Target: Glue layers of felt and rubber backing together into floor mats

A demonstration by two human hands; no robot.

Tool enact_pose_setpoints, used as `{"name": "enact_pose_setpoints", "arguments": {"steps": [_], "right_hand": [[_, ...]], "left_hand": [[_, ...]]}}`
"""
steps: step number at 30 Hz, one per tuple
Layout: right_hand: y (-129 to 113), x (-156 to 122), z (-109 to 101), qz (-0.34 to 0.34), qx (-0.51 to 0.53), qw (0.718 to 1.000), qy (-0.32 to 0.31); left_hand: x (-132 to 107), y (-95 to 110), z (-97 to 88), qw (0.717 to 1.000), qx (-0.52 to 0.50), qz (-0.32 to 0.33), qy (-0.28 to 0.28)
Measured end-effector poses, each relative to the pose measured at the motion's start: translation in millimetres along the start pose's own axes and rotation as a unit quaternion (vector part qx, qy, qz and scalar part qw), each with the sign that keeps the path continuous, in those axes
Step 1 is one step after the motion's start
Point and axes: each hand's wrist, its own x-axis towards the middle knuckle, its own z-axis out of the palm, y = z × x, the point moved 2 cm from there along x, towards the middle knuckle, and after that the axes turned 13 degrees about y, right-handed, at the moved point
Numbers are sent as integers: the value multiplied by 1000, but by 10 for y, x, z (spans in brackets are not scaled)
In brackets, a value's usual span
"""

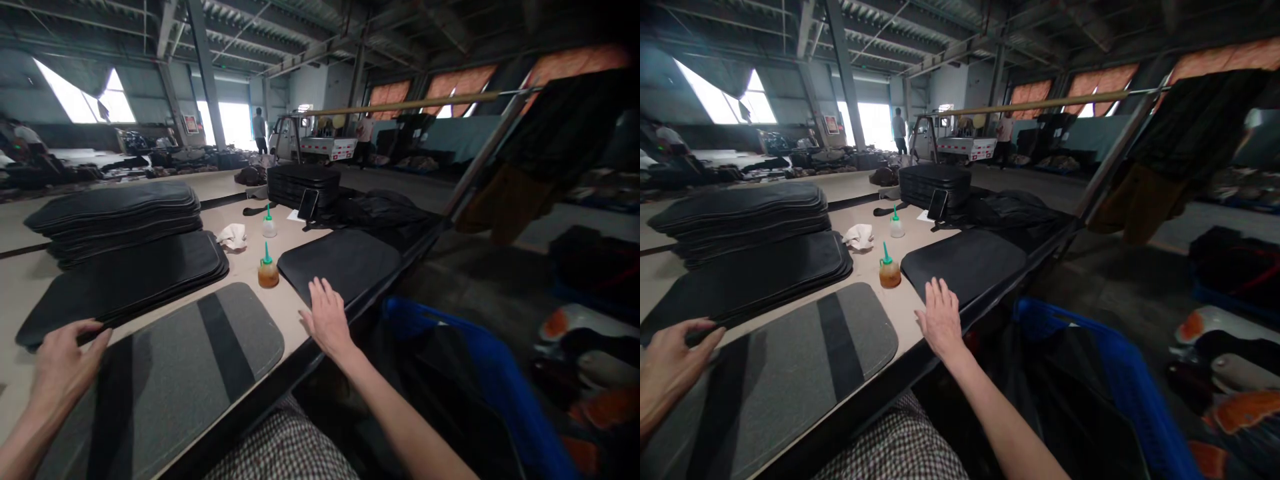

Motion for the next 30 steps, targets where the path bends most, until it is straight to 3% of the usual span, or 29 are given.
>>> {"name": "enact_pose_setpoints", "arguments": {"steps": [3, 8, 11, 13, 15, 17, 20, 21, 22, 24, 26, 28, 30], "right_hand": [[291, -47, 119, 5, 5, 999, -39], [415, -90, 39, 40, 57, 997, -34], [524, -30, -95, 85, 97, 991, -21], [587, 12, -194, 137, 159, 978, -3], [590, 29, -287, 196, 244, 950, 18], [498, 15, -358, 214, 314, 925, 20], [198, -43, -428, 109, 361, 926, -15], [84, -66, -443, 54, 371, 926, -34], [-20, -87, -458, 0, 380, 923, -57], [-155, -110, -488, -94, 394, 908, -108], [-123, -91, -515, -137, 395, 895, -154], [135, -8, -531, -90, 367, 917, -127], [613, 112, -526, 53, 288, 956, -9]], "left_hand": [[-62, 468, -45, 998, -53, 23, -11], [-262, 1412, -72, 979, -190, 64, -41], [-395, 1916, -106, 957, -266, 50, -100], [-495, 2224, -131, 931, -322, 2, -170], [-615, 2513, -140, 882, -387, -82, -255], [-750, 2780, -128, 799, -463, -186, -335], [-946, 3115, -74, 642, -566, -314, -412], [-1000, 3196, -46, 607, -580, -342, -422], [-1048, 3257, -13, 589, -584, -361, -426], [-1116, 3323, 62, 597, -570, -377, -420], [-1152, 3326, 136, 619, -548, -401, -395], [-1161, 3293, 183, 627, -532, -431, -372], [-1153, 3244, 191, 629, -517, -455, -360]]}}
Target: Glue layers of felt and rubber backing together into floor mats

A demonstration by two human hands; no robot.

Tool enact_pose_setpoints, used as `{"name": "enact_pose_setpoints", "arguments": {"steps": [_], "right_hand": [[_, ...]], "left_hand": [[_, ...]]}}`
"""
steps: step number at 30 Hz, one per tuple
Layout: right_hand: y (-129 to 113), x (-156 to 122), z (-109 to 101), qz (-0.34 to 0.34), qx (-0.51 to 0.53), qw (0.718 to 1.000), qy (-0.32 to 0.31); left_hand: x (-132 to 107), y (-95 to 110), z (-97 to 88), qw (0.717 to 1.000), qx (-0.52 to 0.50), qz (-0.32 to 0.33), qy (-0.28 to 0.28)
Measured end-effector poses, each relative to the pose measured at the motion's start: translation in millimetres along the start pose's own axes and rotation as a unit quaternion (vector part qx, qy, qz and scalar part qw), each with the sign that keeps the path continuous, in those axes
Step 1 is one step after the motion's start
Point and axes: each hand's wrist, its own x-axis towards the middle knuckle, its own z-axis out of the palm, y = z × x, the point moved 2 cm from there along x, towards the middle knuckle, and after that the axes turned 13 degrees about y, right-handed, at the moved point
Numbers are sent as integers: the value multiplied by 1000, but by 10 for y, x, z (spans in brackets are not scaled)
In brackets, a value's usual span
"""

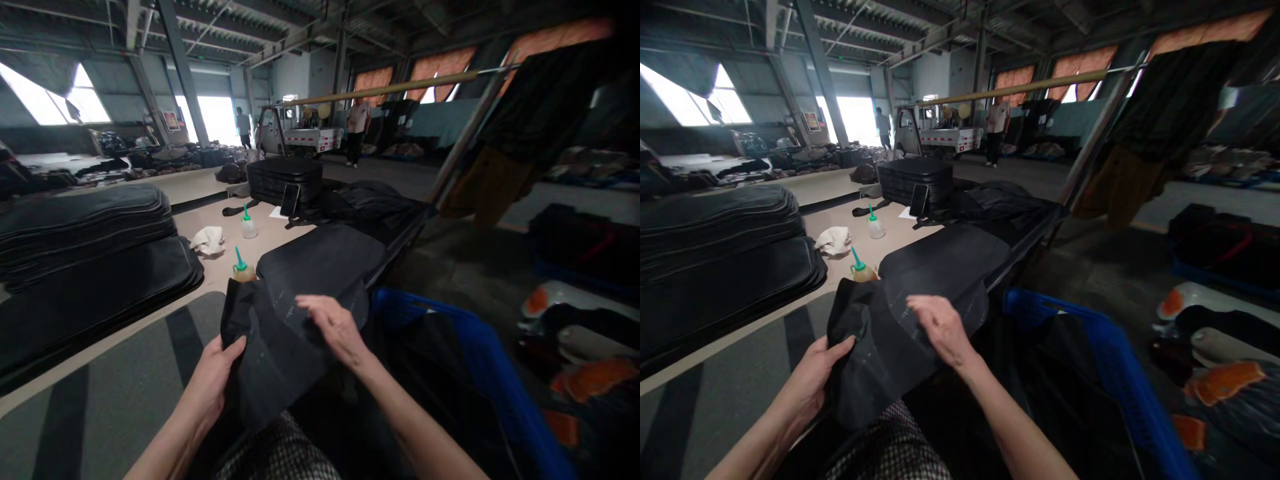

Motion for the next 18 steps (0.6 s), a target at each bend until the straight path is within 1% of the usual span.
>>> {"name": "enact_pose_setpoints", "arguments": {"steps": [1, 2, 3, 4, 6, 8, 10, 12, 13, 15, 18], "right_hand": [[242, 78, -151, 70, -57, 991, 103], [491, 142, -290, 136, -111, 969, 175], [738, 191, -409, 207, -146, 941, 223], [959, 232, -502, 246, -156, 925, 242], [1307, 271, -623, 298, -149, 912, 240], [1502, 253, -692, 333, -124, 909, 216], [1553, 203, -748, 355, -95, 911, 187], [1491, 148, -809, 362, -65, 917, 155], [1429, 124, -840, 361, -48, 920, 141], [1266, 79, -881, 356, -12, 927, 119], [969, 12, -827, 348, 42, 932, 92]], "left_hand": [[-1, 8, -23, 1000, 1, -4, 2], [-7, 16, -47, 1000, 2, -7, 2], [-13, 23, -71, 1000, 4, -8, 2], [-20, 28, -94, 1000, 5, -6, -1], [-26, 27, -137, 1000, 15, 0, -9], [-26, 27, -181, 999, 33, 16, -26], [-30, 43, -237, 996, 60, 42, -47], [-44, 83, -334, 992, 91, 76, -51], [-56, 109, -406, 990, 102, 91, -43], [-88, 157, -604, 988, 115, 103, -12], [-170, 209, -1018, 986, 120, 102, 50]]}}
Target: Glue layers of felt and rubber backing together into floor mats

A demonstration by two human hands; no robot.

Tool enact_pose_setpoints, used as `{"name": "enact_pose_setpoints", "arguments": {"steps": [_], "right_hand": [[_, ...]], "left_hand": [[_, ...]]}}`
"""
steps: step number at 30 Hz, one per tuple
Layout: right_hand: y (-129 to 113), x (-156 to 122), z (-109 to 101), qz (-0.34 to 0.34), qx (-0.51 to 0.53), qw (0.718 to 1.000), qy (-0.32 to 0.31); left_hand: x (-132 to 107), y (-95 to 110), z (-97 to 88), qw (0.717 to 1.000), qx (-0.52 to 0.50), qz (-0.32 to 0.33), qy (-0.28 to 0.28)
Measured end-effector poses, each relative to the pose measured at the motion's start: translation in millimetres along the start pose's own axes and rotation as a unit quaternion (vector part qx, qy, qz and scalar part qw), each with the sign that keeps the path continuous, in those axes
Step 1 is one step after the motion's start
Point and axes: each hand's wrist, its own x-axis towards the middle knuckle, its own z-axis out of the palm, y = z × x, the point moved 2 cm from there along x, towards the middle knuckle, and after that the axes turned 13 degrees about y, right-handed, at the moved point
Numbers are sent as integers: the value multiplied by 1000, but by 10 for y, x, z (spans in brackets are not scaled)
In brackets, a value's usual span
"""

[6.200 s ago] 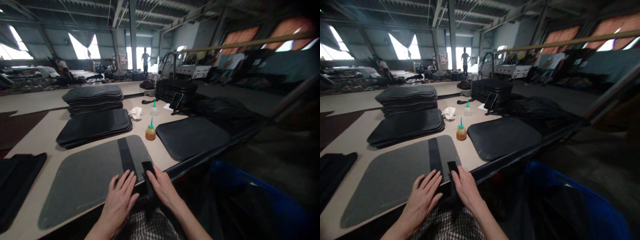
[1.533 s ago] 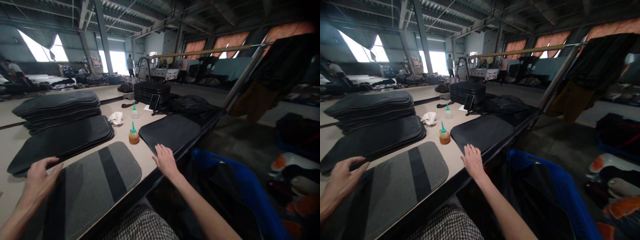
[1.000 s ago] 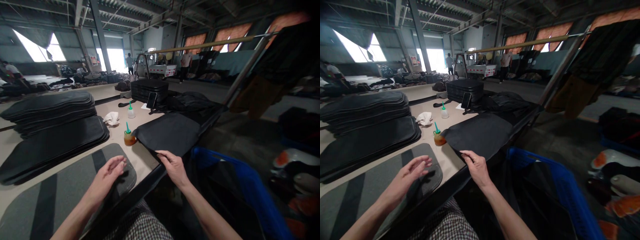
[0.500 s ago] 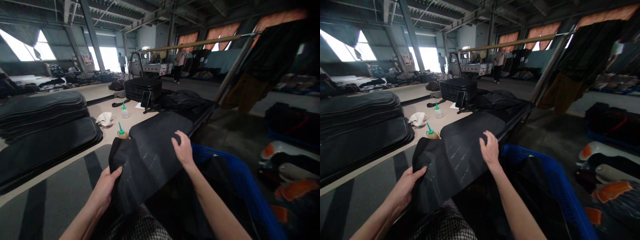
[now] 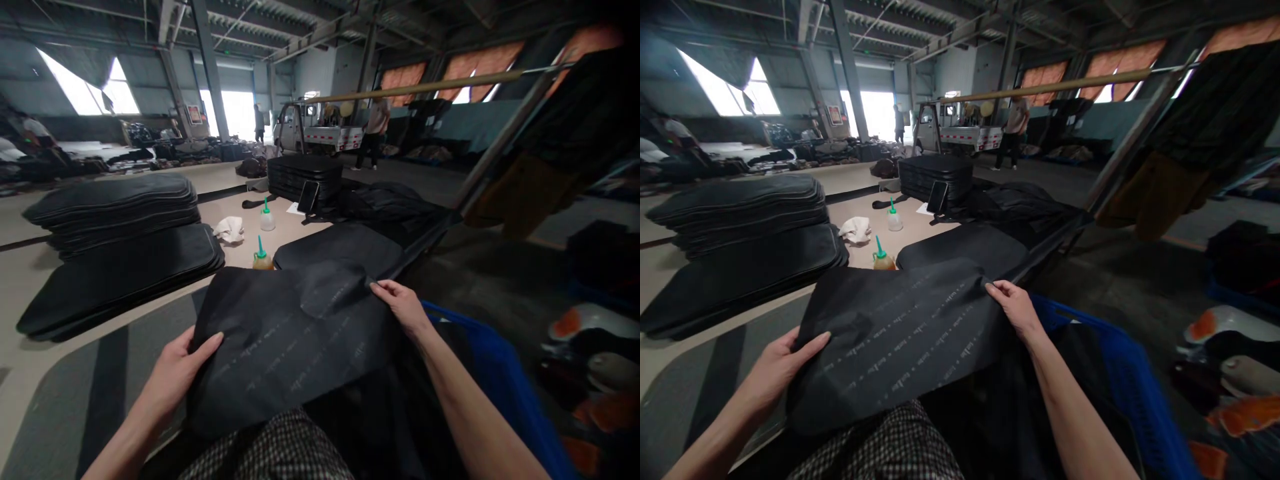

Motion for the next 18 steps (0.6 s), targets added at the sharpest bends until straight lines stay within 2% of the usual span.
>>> {"name": "enact_pose_setpoints", "arguments": {"steps": [4, 8, 11, 14, 18], "right_hand": [[-215, -346, 339, -2, 43, 997, -68], [-437, -602, 904, -31, 72, 986, -145], [-588, -726, 1369, -82, 49, 976, -197], [-682, -787, 1801, -153, -5, 961, -230], [-718, -780, 2244, -215, -44, 946, -238]], "left_hand": [[-114, -83, -644, 995, 25, -16, 95], [-224, -157, -1228, 983, 49, -36, 176], [-258, -207, -1624, 966, 104, -9, 238], [-240, -287, -1983, 940, 170, 21, 293], [-125, -418, -2328, 915, 242, 68, 314]]}}
